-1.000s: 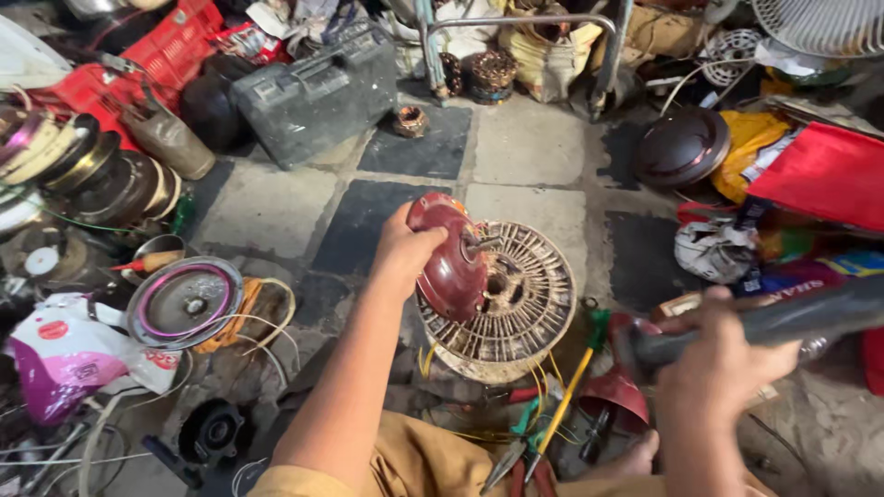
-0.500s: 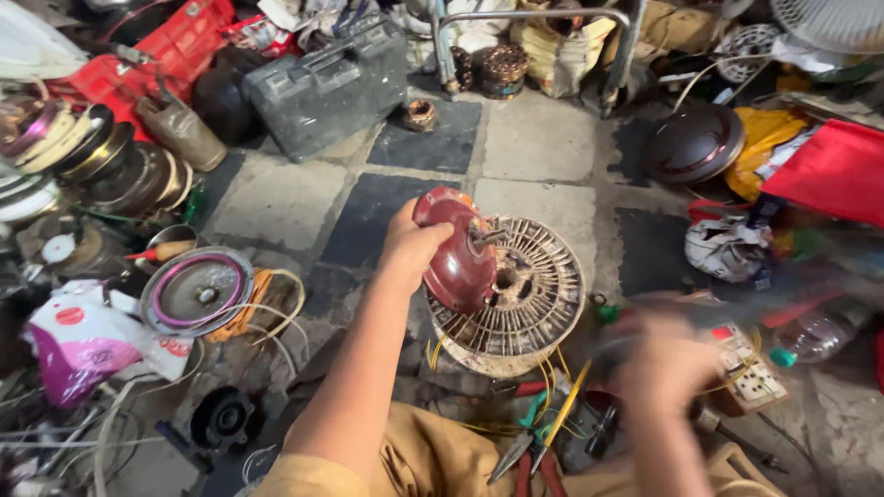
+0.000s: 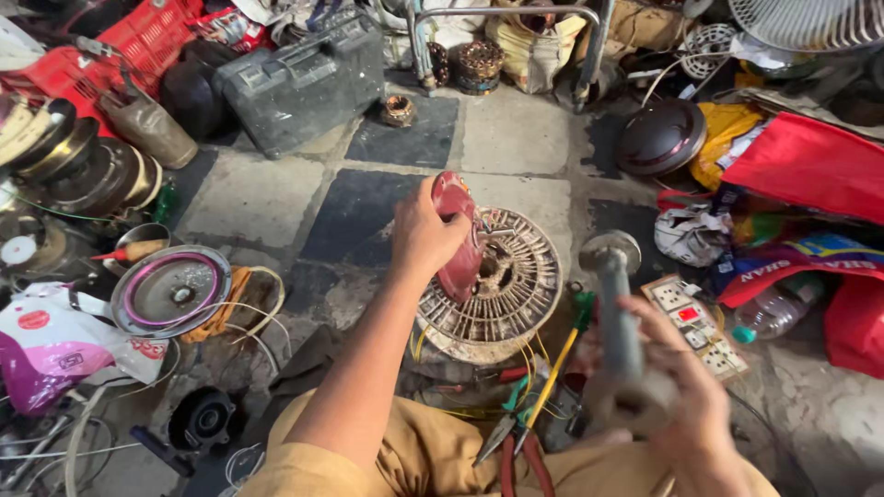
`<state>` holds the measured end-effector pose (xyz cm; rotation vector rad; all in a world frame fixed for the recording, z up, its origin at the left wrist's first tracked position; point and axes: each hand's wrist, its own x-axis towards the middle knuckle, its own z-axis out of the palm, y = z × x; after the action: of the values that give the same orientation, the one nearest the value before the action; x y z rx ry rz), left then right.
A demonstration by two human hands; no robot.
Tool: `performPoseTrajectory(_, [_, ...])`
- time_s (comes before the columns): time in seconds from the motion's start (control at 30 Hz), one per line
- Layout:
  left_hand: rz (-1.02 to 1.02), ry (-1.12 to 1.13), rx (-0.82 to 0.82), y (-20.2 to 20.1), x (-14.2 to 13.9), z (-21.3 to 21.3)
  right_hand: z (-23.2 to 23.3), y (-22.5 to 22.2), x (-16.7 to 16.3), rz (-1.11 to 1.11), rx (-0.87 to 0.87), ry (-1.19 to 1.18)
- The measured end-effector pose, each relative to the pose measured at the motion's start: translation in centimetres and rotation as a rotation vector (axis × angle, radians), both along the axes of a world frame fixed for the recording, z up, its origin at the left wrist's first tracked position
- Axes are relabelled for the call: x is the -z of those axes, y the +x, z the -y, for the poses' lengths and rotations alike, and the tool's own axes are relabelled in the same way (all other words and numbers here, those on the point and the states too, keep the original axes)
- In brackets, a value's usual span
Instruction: The person disassembles a fan motor, removes the rotor, and then reassembles it using a screwdriver and hammer. They work on the copper windings and secure the housing with bolts.
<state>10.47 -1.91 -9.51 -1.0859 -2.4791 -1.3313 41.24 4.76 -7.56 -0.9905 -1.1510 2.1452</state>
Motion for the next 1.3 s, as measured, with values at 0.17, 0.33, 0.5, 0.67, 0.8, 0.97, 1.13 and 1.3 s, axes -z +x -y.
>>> performPoseTrajectory(0.17, [-0.149,0.021,-0.083,1.6,-0.9,0.6,2.0,-0.2,-1.0,0.655,0.193,0.844])
performPoseTrajectory(0.33, [-0.161,0.270,0.033,1.7,-1.6,1.6,0.8,-3.7,8.8,0.209,0.277,0.493])
performPoseTrajectory(0.5, [0.225,0.274,0.088,2.7,-1.6,2.3,5.6,-4.8,11.6,0.194,0.198,1.165])
performPoseTrajectory(0.67, [0.220,0.264,0.064,2.8,-1.4,2.8,9.1,-6.0,11.7,0.235,-0.018,0.223])
performPoseTrajectory(0.8, [0.225,0.240,0.047,2.4,-1.3,2.7,7.6,-4.9,12.6,0.233,-0.038,0.066])
performPoseTrajectory(0.97, [0.294,0.297,0.108,2.2,-0.4,2.6,6.9,-4.5,11.5,0.199,-0.076,0.062])
performPoseTrajectory(1.13, [0.285,0.341,0.123,1.3,-0.1,2.6,5.2,-1.2,3.9,0.005,-0.068,0.504])
performPoseTrajectory(1.3, [0.168,0.314,0.102,1.1,-0.7,2.5,5.9,5.0,3.6,-0.483,-0.305,0.035])
